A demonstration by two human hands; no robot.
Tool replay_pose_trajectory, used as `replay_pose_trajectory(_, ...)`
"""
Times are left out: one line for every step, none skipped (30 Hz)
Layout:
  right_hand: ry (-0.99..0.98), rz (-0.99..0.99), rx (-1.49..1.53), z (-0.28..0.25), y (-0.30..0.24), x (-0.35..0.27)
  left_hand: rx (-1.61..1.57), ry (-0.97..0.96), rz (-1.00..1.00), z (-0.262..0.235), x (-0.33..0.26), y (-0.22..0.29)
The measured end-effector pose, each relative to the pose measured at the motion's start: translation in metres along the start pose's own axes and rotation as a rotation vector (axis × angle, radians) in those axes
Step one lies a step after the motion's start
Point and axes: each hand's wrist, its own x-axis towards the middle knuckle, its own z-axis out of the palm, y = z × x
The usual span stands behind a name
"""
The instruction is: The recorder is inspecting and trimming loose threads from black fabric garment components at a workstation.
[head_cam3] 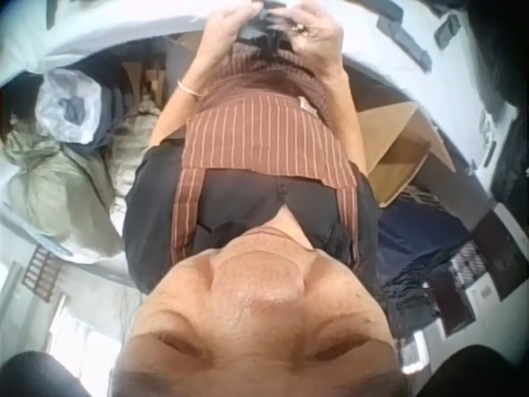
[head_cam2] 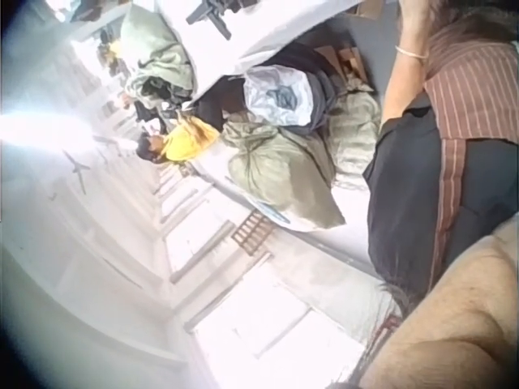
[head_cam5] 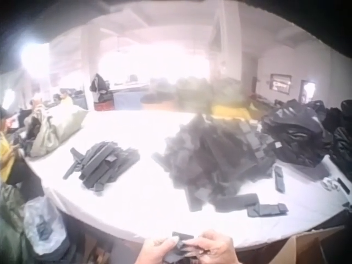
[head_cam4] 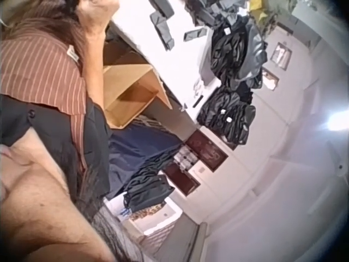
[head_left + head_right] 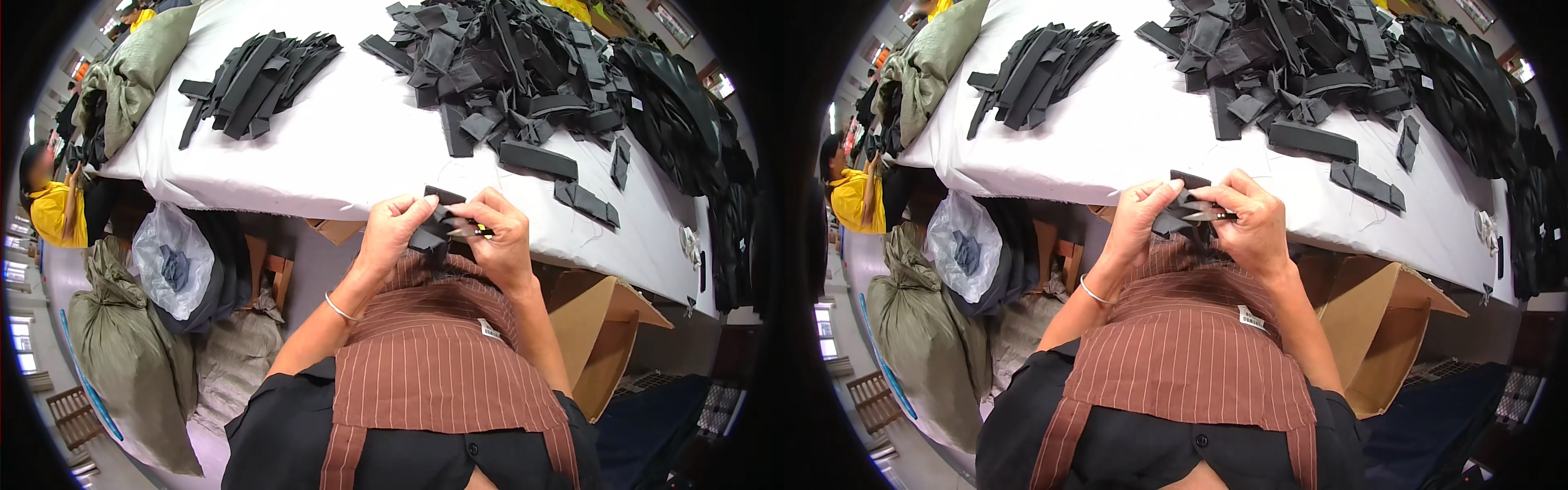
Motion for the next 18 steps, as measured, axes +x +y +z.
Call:
replay_pose_trajectory(-0.059,-0.003,-0.021,-0.003,0.0,0.001,0.025,0.022,0.013,0.002,0.001,0.001)
replay_pose_trajectory(-0.118,-0.006,-0.041,-0.007,0.0,0.002,0.026,0.024,0.01,0.002,0.002,0.001)
replay_pose_trajectory(-0.148,-0.019,-0.033,-0.013,0.002,0.004,0.031,0.055,0.011,0.002,0.003,0.002)
replay_pose_trajectory(-0.147,-0.012,-0.033,-0.017,0.001,0.007,0.037,0.083,0.009,0.002,0.004,0.002)
replay_pose_trajectory(-0.083,-0.012,-0.011,-0.022,0.0,0.01,0.037,0.082,0.002,0.002,0.005,0.003)
replay_pose_trajectory(-0.019,-0.012,0.012,-0.026,0.0,0.013,0.066,0.104,-0.005,0.002,0.006,0.005)
replay_pose_trajectory(-0.016,-0.037,-0.089,-0.032,0.003,0.015,0.095,0.129,-0.01,0.001,0.006,0.007)
replay_pose_trajectory(-0.018,-0.032,-0.087,-0.034,0.009,0.016,0.096,0.132,-0.015,-0.001,0.007,0.006)
replay_pose_trajectory(-0.005,-0.095,-0.201,-0.036,0.014,0.016,0.126,0.113,-0.013,-0.004,0.007,0.004)
replay_pose_trajectory(0.009,-0.158,-0.318,-0.037,0.018,0.017,0.155,0.09,-0.01,-0.006,0.009,0.002)
replay_pose_trajectory(0.007,-0.152,-0.332,-0.037,0.017,0.018,0.156,0.092,-0.015,-0.006,0.01,0.002)
replay_pose_trajectory(0.004,-0.148,-0.328,-0.037,0.018,0.017,0.158,0.086,-0.033,-0.005,0.01,0.003)
replay_pose_trajectory(-0.015,-0.163,-0.33,-0.037,0.02,0.018,0.16,0.076,-0.053,-0.005,0.011,0.004)
replay_pose_trajectory(-0.034,-0.177,-0.332,-0.037,0.022,0.018,0.162,0.078,-0.057,-0.005,0.012,0.005)
replay_pose_trajectory(-0.034,-0.172,-0.328,-0.036,0.023,0.018,0.196,0.062,-0.069,-0.006,0.013,0.006)
replay_pose_trajectory(-0.051,-0.183,-0.336,-0.036,0.025,0.019,0.23,0.041,-0.082,-0.006,0.015,0.007)
replay_pose_trajectory(-0.068,-0.194,-0.345,-0.035,0.027,0.02,0.233,0.037,-0.087,-0.006,0.016,0.007)
replay_pose_trajectory(-0.063,-0.187,-0.347,-0.033,0.029,0.021,0.261,0.048,-0.08,-0.006,0.017,0.006)
